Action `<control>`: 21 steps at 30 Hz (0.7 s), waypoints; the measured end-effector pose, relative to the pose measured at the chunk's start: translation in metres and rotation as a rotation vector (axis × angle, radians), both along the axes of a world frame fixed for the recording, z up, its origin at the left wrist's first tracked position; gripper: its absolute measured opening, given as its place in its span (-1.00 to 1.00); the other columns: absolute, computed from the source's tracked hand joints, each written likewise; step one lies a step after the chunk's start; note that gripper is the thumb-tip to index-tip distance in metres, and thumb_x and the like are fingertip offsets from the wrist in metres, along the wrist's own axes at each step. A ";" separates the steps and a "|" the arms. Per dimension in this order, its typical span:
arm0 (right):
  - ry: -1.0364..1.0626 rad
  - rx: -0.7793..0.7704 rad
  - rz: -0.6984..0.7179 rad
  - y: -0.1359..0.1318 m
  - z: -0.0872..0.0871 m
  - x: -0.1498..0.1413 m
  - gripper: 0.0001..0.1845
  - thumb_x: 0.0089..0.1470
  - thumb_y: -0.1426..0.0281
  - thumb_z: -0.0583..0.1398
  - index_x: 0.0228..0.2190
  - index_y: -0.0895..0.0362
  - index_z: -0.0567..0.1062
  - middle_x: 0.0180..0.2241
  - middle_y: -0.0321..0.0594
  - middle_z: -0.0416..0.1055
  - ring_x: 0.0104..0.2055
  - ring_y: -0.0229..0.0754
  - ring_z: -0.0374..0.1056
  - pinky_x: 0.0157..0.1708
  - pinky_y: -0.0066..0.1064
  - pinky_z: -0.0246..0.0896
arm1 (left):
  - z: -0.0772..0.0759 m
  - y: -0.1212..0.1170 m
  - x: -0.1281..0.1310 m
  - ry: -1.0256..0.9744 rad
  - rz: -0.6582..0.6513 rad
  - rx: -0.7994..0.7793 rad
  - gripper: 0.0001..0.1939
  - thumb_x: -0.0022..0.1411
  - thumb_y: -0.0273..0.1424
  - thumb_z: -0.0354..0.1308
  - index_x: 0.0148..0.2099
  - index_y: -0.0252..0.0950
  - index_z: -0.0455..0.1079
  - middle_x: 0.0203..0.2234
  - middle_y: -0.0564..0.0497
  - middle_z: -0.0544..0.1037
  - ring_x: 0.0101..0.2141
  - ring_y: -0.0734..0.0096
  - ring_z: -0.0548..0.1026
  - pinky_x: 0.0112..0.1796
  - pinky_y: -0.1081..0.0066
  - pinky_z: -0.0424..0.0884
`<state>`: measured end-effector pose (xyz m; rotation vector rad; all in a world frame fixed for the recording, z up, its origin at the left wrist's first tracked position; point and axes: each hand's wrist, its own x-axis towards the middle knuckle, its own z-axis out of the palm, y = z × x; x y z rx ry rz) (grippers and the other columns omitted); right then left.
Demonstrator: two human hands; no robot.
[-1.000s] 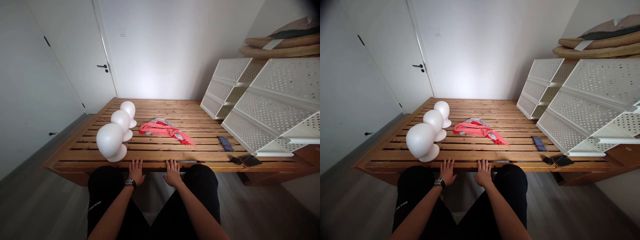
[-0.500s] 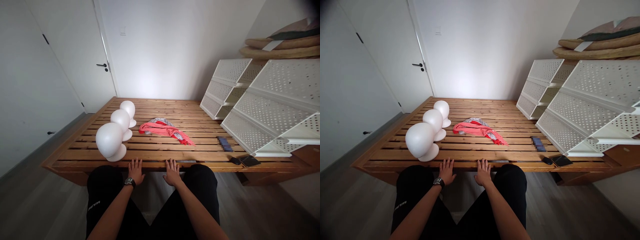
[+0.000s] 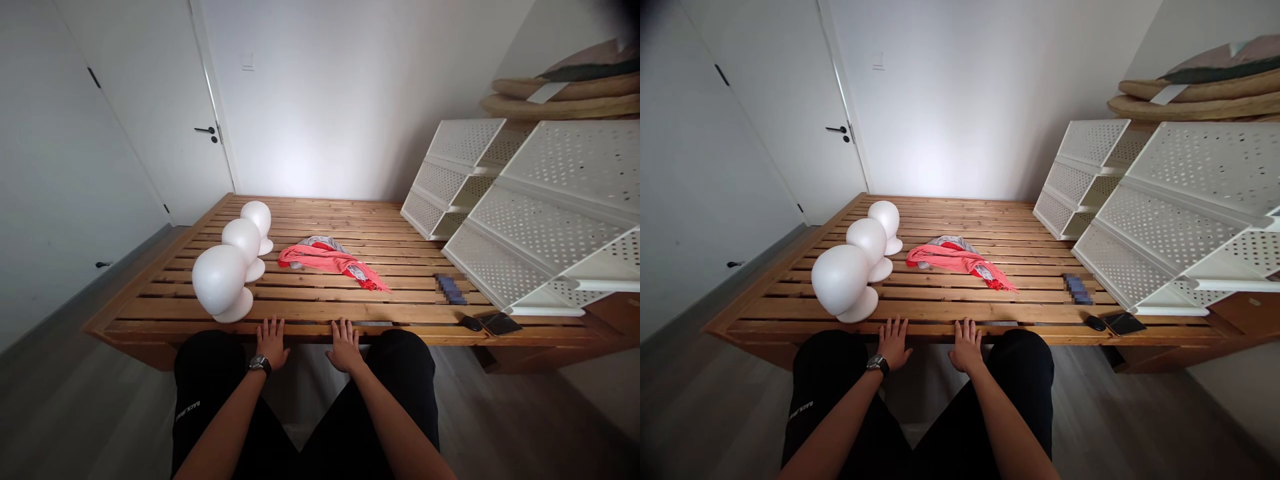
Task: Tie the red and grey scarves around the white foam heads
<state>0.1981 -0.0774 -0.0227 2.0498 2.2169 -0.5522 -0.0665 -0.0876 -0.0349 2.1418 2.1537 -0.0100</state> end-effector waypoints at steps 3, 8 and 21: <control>0.004 -0.004 -0.001 0.000 0.001 0.000 0.09 0.06 0.13 0.20 0.43 0.08 -0.24 0.47 -0.06 -0.61 0.48 0.17 -0.70 0.37 0.10 -0.69 | 0.000 0.000 0.000 0.005 0.002 -0.003 0.00 0.11 -0.17 0.20 0.51 -0.26 -0.11 0.48 -0.15 -0.21 0.43 -0.25 -0.27 0.34 -0.19 -0.30; 0.011 0.002 -0.001 0.000 0.001 0.001 0.09 0.06 0.13 0.20 0.43 0.10 -0.22 0.47 -0.04 -0.59 0.49 0.18 -0.69 0.37 0.09 -0.71 | 0.000 0.000 0.000 -0.003 0.005 -0.007 0.01 0.11 -0.17 0.21 0.51 -0.25 -0.11 0.48 -0.14 -0.21 0.43 -0.24 -0.27 0.34 -0.18 -0.32; 0.038 0.011 0.000 0.002 -0.006 0.002 0.10 0.04 0.13 0.22 0.43 0.09 -0.21 0.47 -0.04 -0.59 0.49 0.18 -0.69 0.37 0.10 -0.72 | 0.001 0.000 0.001 0.009 0.002 -0.009 0.00 0.12 -0.17 0.20 0.51 -0.27 -0.12 0.48 -0.16 -0.21 0.43 -0.24 -0.28 0.34 -0.18 -0.32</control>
